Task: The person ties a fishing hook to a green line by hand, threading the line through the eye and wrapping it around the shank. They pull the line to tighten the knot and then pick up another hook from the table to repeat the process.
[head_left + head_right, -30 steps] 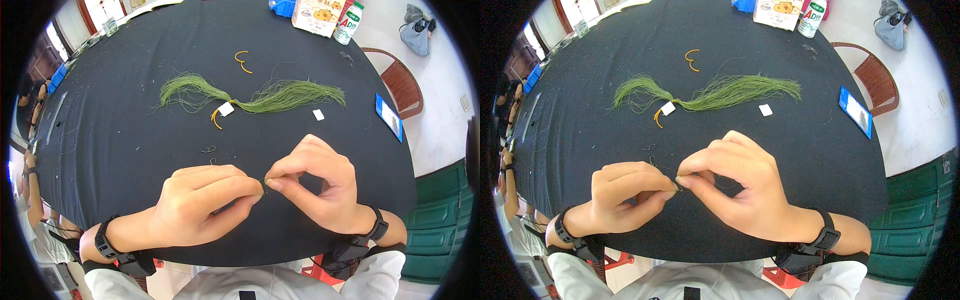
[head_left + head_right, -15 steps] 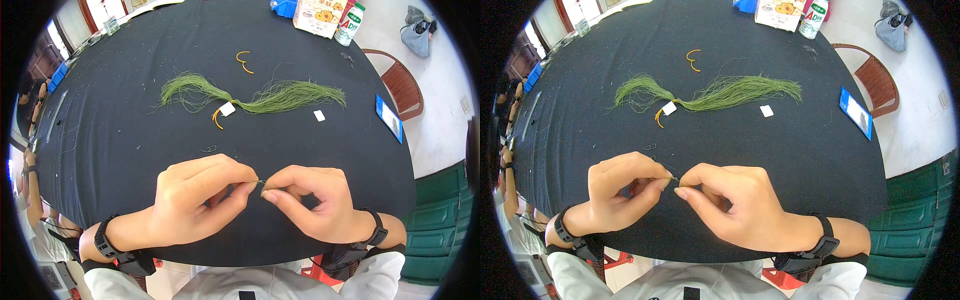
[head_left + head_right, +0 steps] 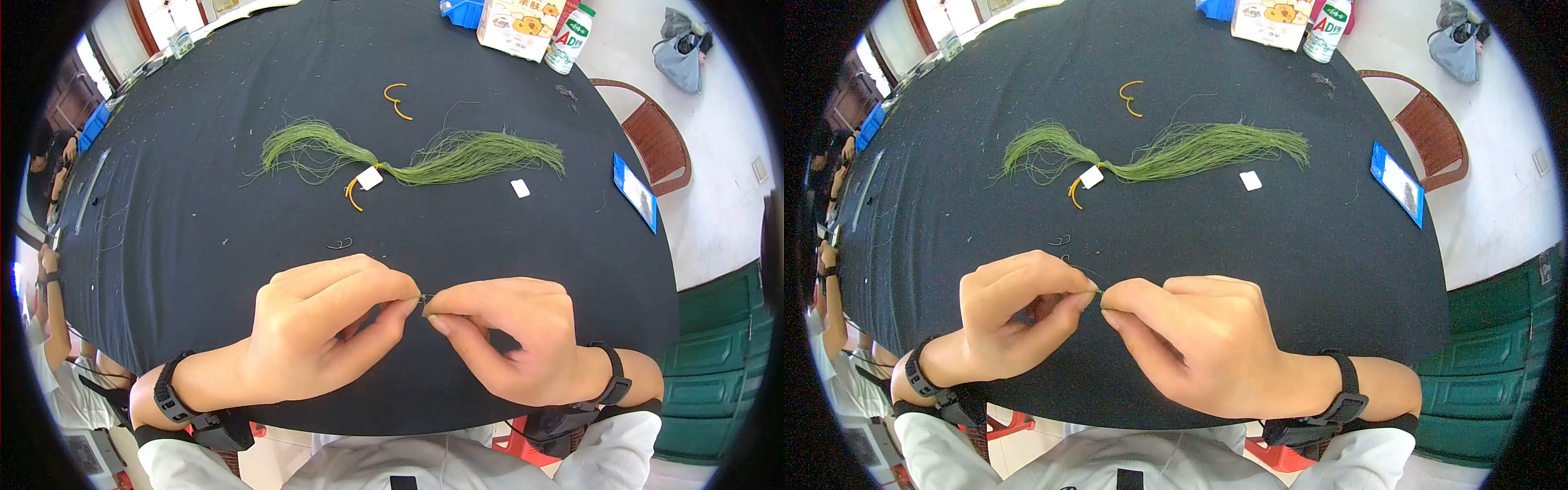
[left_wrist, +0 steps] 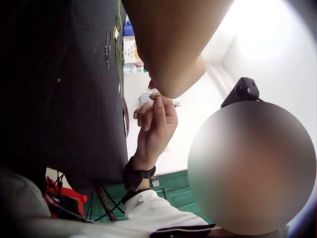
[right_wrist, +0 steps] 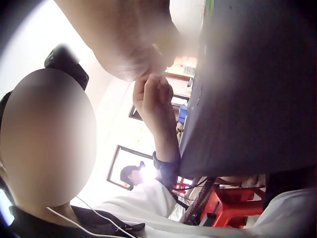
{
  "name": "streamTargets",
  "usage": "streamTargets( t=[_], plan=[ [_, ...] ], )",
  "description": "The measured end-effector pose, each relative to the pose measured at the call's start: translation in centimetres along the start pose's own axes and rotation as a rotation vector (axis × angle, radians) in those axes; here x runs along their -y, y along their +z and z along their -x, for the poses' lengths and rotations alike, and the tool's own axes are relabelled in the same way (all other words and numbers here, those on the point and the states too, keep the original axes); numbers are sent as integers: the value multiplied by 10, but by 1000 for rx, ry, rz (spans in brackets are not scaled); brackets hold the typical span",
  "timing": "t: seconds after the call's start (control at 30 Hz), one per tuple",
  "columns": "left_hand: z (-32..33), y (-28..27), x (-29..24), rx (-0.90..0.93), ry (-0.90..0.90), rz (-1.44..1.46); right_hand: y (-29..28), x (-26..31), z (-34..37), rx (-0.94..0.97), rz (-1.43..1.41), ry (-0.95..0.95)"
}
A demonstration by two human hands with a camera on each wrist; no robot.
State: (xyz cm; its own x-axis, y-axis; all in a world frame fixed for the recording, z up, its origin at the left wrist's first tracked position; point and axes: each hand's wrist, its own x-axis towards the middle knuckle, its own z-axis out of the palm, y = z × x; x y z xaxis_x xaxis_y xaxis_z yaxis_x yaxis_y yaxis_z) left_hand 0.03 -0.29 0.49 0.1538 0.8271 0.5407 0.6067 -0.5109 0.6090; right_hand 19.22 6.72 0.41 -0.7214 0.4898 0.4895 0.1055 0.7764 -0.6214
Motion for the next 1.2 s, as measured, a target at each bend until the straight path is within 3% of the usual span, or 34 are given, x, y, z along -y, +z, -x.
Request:
streamTargets(
  t=[0.4,1.2],
  plan=[
    [0,3,1,-14,68,5,4,-4,-3,-165,18,-97],
    [1,3,3,6,128,42,-1,-11,-8,-45,-172,58]
  ],
)
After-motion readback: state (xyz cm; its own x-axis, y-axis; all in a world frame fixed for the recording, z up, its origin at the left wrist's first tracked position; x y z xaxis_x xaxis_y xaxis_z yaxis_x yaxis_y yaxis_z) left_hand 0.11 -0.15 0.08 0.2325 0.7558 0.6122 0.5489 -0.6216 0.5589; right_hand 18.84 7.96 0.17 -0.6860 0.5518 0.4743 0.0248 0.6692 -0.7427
